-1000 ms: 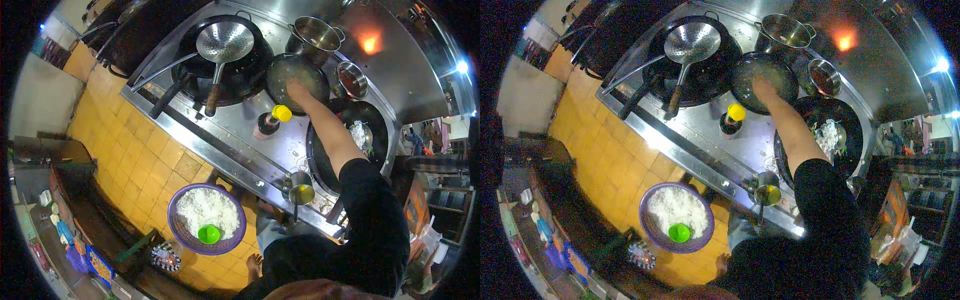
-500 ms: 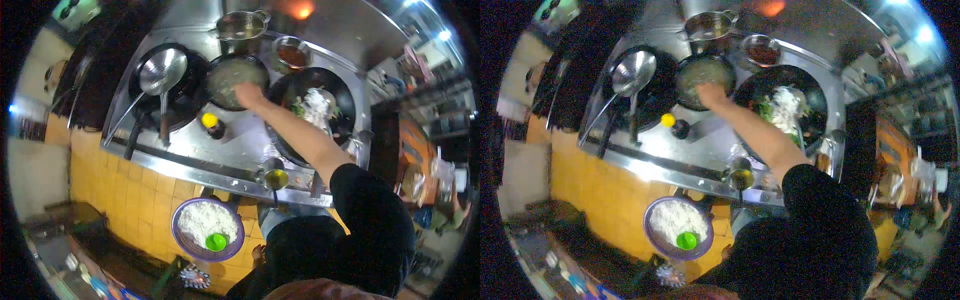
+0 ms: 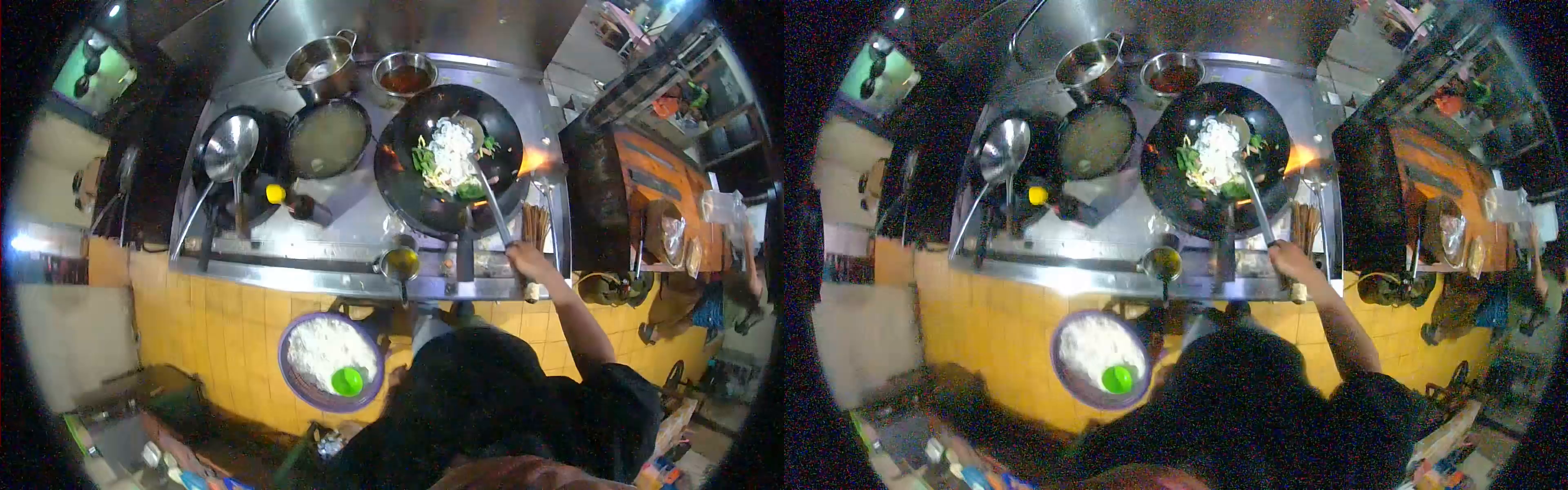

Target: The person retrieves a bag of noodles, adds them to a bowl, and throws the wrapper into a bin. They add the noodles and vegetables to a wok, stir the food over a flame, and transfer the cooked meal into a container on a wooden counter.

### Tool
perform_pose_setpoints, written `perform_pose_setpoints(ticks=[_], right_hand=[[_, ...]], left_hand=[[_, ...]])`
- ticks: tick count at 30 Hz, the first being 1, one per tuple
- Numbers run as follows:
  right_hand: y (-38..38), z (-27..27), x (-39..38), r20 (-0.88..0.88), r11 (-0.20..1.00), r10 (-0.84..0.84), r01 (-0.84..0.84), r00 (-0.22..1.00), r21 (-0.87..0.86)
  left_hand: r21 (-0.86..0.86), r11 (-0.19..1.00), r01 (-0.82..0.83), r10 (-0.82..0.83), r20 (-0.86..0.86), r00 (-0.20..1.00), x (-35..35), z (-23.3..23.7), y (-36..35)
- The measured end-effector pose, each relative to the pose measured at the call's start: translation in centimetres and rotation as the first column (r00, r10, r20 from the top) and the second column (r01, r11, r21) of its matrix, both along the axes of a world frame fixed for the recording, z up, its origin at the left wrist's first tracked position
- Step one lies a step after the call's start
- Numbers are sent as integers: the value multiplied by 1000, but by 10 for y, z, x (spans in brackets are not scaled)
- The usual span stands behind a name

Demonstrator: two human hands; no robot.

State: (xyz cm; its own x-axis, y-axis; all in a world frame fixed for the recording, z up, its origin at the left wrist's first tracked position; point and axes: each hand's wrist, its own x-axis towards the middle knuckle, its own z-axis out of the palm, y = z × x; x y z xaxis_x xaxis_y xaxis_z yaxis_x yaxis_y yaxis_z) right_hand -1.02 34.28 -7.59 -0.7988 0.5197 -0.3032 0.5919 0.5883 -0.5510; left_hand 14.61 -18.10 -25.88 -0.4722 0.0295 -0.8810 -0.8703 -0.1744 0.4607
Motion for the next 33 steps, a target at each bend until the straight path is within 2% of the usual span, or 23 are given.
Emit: perform_pose_setpoints(ticks=[1,2,3,5,6,7,8,10,12,15,17,19,20,21,23,25,26,27,28,29,30,31,33], right_hand=[[9,-3,8,-10,890,-103,88,995,-447],[19,-8,15,90,604,-247,226,965,-765],[19,15,16,101,511,-242,216,965,-832],[16,41,13,-96,775,-69,-8,993,-632],[21,52,16,-181,907,101,-165,978,-387],[26,62,19,-194,960,267,-279,944,-37],[32,73,21,-169,903,368,-307,914,300],[35,115,23,56,864,278,-274,959,423],[33,165,33,63,857,289,-287,955,428],[36,188,54,-15,820,350,-299,937,489],[34,197,58,139,838,405,-428,904,339],[17,186,57,143,825,399,-423,906,375],[7,170,50,93,846,341,-349,935,403],[-2,148,43,41,863,282,-272,958,426],[-8,84,24,53,847,278,-271,959,457],[11,49,26,84,788,401,-390,912,477],[34,59,36,97,473,586,-437,804,765],[14,163,38,197,841,413,-455,889,291],[17,180,41,250,808,397,-466,883,361],[24,190,44,301,769,364,-467,882,437],[12,189,44,269,767,362,-449,893,458],[8,157,39,202,752,345,-399,917,525],[2,95,27,60,715,316,-279,947,641]], left_hand=[[-12,999,34,-35,-31,999,0,0,2],[-28,996,80,-82,-69,994,-2,0,5],[-45,991,126,-130,-102,986,-2,-2,8],[-88,973,213,-225,-153,962,-4,0,15],[-104,961,257,-272,-173,947,-4,-4,16],[-122,950,289,-307,-179,935,-1,-6,19],[-136,939,315,-336,-181,924,0,-4,22],[-159,923,351,-377,-180,909,7,-2,28],[-182,900,396,-426,-177,887,13,7,33],[-216,865,453,-493,-202,846,10,-1,31],[-238,844,481,-528,-208,824,12,-6,29],[-257,824,504,-559,-229,797,9,-19,26],[-270,814,515,-576,-261,775,4,-22,27],[-290,801,523,-596,-308,742,0,-25,28],[-340,795,502,-606,-418,677,-11,-14,42],[-191,937,291,-316,-115,942,-39,53,75],[-198,942,271,-298,-124,946,-49,60,74],[-22,969,246,-245,-225,943,-54,66,71],[162,958,235,-175,-321,931,-57,68,71],[170,958,232,-166,-332,929,-58,58,63],[-318,824,468,-550,-645,531,-62,50,56],[-461,746,480,-652,-654,384,-71,47,61],[-395,733,553,-661,-603,446,-77,61,83]])
